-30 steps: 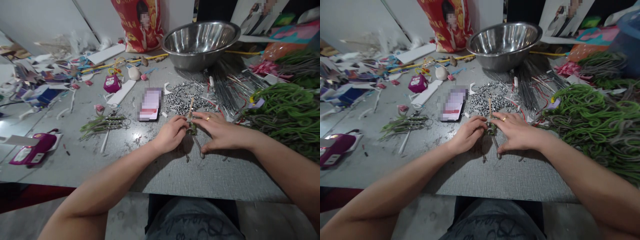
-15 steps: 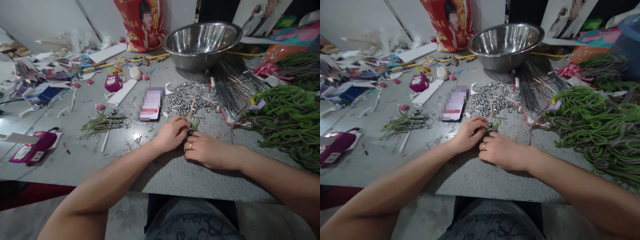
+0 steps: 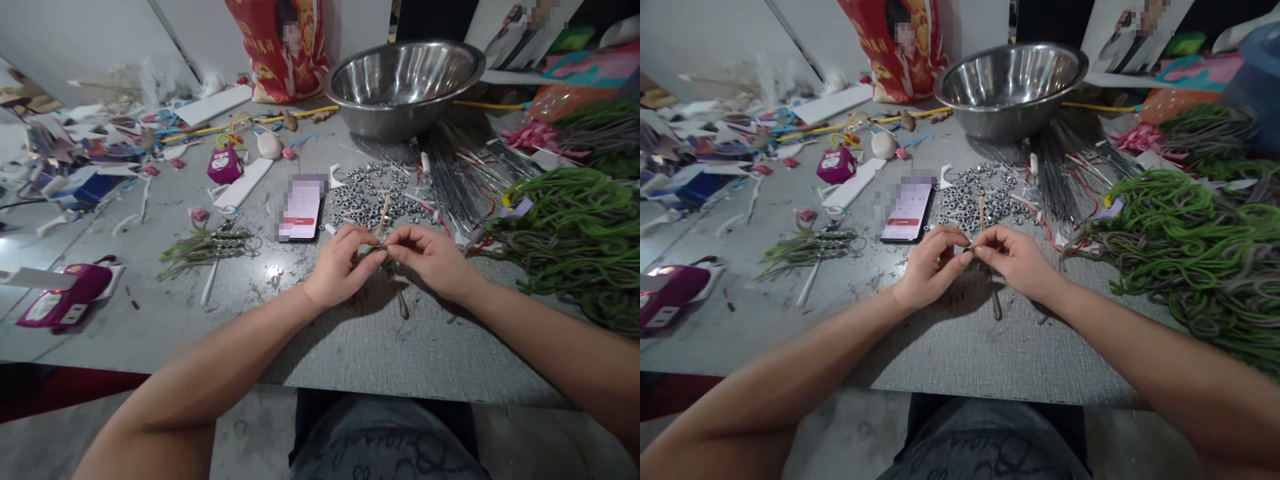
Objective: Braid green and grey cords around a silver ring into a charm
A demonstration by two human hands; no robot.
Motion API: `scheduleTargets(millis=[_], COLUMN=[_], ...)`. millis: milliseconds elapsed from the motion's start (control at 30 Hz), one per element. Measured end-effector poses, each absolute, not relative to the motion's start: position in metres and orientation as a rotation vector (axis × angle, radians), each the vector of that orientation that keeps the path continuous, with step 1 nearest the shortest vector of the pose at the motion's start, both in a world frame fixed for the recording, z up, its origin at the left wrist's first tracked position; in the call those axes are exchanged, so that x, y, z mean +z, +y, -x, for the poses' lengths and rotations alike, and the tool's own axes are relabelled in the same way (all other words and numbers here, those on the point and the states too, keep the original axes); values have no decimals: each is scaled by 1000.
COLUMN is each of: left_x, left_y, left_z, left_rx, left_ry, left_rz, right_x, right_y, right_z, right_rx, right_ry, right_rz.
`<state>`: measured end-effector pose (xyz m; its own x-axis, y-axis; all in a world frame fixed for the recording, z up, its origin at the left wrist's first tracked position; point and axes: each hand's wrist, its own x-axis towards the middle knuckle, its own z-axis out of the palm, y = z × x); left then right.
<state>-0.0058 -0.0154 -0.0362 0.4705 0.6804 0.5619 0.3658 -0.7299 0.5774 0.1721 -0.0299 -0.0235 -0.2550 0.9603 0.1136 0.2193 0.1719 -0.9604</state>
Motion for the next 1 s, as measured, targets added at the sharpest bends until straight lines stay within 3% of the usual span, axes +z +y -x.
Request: scheduleTargets(millis=[233, 500, 600, 833, 1000], left_x=[-42, -40, -38, -44, -47], left_y=[-13, -12, -11, -8, -7], left_z=[4, 5, 5, 3, 2], left_rx=[1214, 1233, 1213, 1116, 1028], left_ry=[882, 896, 904, 934, 966], left_rz=[-2415, -2514, -2482, -2360, -2343], right_x=[-24, -24, -25, -27, -30], right_y=[-30, -30, -30, -34, -34], right_z=[-168, -168, -171, -179, -177], right_rx=[1378, 1361, 1185, 274, 163], right_ry=[-1390, -1424, -1569, -2352, -2534], right_rz=[1125, 1117, 1163, 1249, 1344])
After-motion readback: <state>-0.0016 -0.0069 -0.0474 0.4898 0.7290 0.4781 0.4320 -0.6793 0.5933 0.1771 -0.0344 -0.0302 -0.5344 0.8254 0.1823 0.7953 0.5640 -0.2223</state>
